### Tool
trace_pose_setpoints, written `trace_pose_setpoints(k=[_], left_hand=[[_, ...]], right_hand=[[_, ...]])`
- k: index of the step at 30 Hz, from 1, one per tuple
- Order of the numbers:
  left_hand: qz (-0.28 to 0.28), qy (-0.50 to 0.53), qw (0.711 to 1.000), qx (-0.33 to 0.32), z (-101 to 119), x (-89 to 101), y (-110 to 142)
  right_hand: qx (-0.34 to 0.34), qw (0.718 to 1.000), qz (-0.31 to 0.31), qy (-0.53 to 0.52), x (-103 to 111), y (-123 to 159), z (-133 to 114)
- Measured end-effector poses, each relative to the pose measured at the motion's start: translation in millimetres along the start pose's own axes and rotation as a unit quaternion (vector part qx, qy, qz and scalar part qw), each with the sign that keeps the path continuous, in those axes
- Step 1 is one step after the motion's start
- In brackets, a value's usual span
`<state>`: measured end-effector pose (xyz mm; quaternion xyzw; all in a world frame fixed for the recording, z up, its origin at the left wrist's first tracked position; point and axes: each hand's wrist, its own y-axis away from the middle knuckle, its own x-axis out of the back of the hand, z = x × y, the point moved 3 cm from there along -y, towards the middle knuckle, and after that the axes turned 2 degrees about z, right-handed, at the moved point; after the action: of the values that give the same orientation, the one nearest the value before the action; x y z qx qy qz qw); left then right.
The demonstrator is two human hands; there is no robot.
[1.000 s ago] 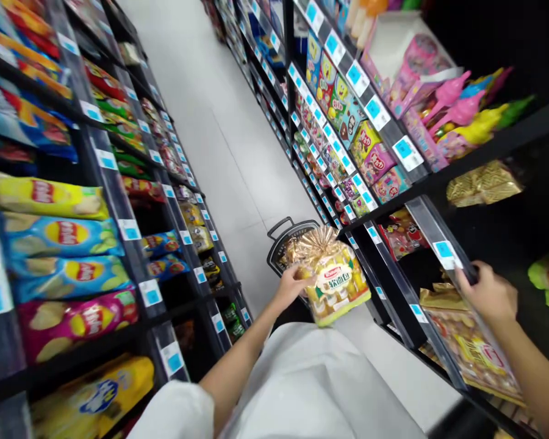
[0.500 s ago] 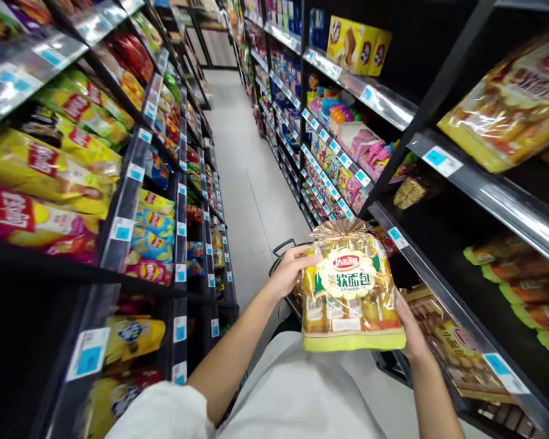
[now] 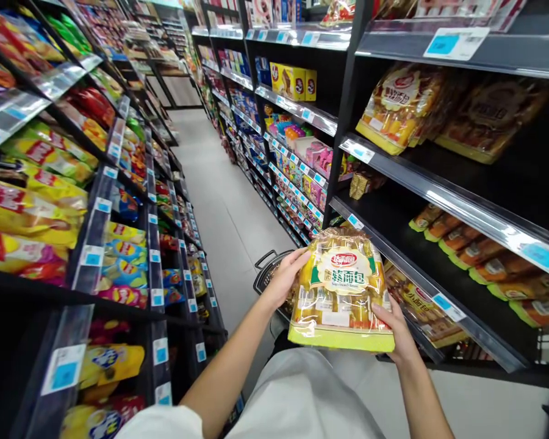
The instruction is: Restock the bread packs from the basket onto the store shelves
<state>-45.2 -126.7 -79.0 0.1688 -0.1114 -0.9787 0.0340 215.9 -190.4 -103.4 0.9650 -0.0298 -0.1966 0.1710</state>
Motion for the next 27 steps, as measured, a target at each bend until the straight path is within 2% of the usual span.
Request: trace_pose_setpoints(k=[7,13,15,20,24,27], left_hand=[[0.018,-0.101,0.993,-0.059,-11.7,-18.4,23.5],[-0.055,-0.187,0.976,-0.098,-23.5,-48.4,22.2],[-0.061,-0.214,0.966,-0.133,-27.5,-58.3,13.2],[-0.019,-0.300,0.926,-0.227,-42.0,-81.8,-23.6],[-0.026,-0.292,0.931,-0.216,-55.0,-100.5,-63.2],[-0.028,-0.275,0.936,-0.218,-56.2,-111.9,-97.6]], right_hand=[[0.050,0.997,0.040,-0.036,15.4,11.1,-21.7],[0.104,0.987,0.097,-0.071,25.8,1.5,-42.6],[0.121,0.984,0.103,-0.080,26.0,-6.4,-49.0],[0.153,0.977,0.119,-0.094,24.8,-36.3,-72.0],[0.163,0.977,0.124,-0.054,25.1,-69.2,-95.5],[0.162,0.980,0.111,-0.037,25.3,-101.0,-114.5]])
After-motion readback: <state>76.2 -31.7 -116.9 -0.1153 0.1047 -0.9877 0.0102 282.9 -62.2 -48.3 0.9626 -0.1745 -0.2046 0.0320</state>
